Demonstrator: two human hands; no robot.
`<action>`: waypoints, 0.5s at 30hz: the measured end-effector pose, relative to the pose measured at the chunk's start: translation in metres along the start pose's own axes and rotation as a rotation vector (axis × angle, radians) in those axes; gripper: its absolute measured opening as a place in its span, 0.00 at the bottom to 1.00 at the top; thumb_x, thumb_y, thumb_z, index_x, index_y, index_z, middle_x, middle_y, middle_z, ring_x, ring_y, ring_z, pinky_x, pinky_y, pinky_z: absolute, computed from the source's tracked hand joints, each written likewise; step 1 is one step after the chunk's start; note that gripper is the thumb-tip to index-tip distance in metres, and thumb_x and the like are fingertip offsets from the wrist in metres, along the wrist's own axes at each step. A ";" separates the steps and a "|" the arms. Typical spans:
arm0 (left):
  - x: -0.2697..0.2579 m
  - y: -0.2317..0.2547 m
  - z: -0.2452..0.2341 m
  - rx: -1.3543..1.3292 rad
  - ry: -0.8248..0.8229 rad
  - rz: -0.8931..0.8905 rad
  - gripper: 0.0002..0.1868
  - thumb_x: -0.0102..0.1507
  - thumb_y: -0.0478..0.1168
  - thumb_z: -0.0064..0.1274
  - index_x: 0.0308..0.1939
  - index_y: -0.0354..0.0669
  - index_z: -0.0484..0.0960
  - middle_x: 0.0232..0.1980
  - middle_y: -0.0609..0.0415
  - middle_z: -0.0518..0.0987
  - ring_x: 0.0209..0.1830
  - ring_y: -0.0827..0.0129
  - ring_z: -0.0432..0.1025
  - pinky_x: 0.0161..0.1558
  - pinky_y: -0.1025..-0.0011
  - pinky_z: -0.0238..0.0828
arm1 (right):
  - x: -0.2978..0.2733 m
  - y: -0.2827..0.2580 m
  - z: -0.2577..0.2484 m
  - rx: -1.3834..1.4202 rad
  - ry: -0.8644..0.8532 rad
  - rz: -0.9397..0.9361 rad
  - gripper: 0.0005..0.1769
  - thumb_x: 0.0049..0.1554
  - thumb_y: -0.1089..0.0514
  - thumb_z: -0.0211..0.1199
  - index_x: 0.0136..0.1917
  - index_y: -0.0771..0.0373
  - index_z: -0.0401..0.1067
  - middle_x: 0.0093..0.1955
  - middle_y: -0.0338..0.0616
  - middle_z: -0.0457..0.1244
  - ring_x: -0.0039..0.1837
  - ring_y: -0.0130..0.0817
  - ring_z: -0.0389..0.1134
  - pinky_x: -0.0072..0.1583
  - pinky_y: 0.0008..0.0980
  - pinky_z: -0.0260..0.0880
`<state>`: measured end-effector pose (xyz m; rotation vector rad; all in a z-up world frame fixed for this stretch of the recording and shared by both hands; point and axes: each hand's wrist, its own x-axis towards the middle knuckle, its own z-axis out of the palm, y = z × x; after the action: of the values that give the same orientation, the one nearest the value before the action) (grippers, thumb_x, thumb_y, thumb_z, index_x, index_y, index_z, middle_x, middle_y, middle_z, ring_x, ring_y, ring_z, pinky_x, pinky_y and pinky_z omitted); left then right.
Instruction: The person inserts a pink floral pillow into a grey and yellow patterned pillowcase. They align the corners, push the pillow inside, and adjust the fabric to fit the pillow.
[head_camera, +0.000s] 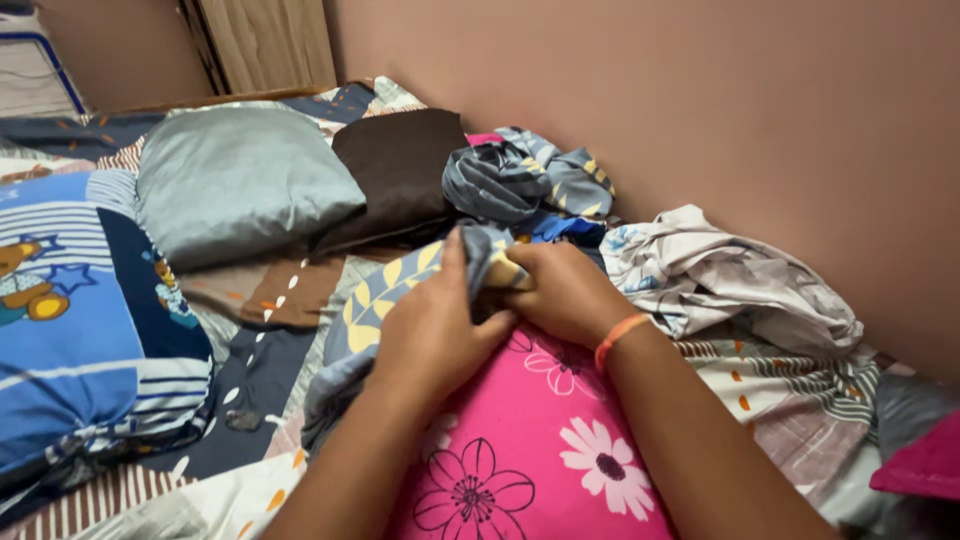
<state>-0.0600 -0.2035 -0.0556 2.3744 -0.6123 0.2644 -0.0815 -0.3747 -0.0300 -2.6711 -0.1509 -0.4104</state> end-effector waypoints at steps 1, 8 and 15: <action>0.003 0.006 0.003 0.018 0.001 0.003 0.51 0.54 0.55 0.64 0.77 0.47 0.60 0.46 0.38 0.82 0.47 0.42 0.78 0.49 0.49 0.73 | -0.004 0.006 0.000 -0.018 0.068 -0.028 0.18 0.47 0.50 0.70 0.49 0.61 0.79 0.48 0.55 0.71 0.53 0.53 0.72 0.55 0.46 0.71; -0.007 0.011 0.009 0.054 0.054 -0.102 0.18 0.56 0.50 0.62 0.43 0.45 0.83 0.38 0.40 0.83 0.43 0.44 0.77 0.47 0.49 0.72 | -0.025 0.056 0.002 -0.133 0.186 0.302 0.34 0.45 0.40 0.73 0.57 0.65 0.75 0.58 0.59 0.67 0.62 0.53 0.68 0.62 0.45 0.67; -0.005 0.014 0.006 0.113 0.184 0.054 0.16 0.53 0.44 0.62 0.43 0.45 0.83 0.42 0.46 0.82 0.45 0.47 0.77 0.45 0.51 0.72 | -0.027 0.080 -0.006 -0.129 -0.183 0.661 0.33 0.50 0.32 0.56 0.53 0.56 0.83 0.51 0.55 0.73 0.56 0.50 0.75 0.61 0.43 0.72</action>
<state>-0.0714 -0.2153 -0.0539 2.4084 -0.5886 0.5477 -0.0954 -0.4507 -0.0651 -2.6777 0.7070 0.0380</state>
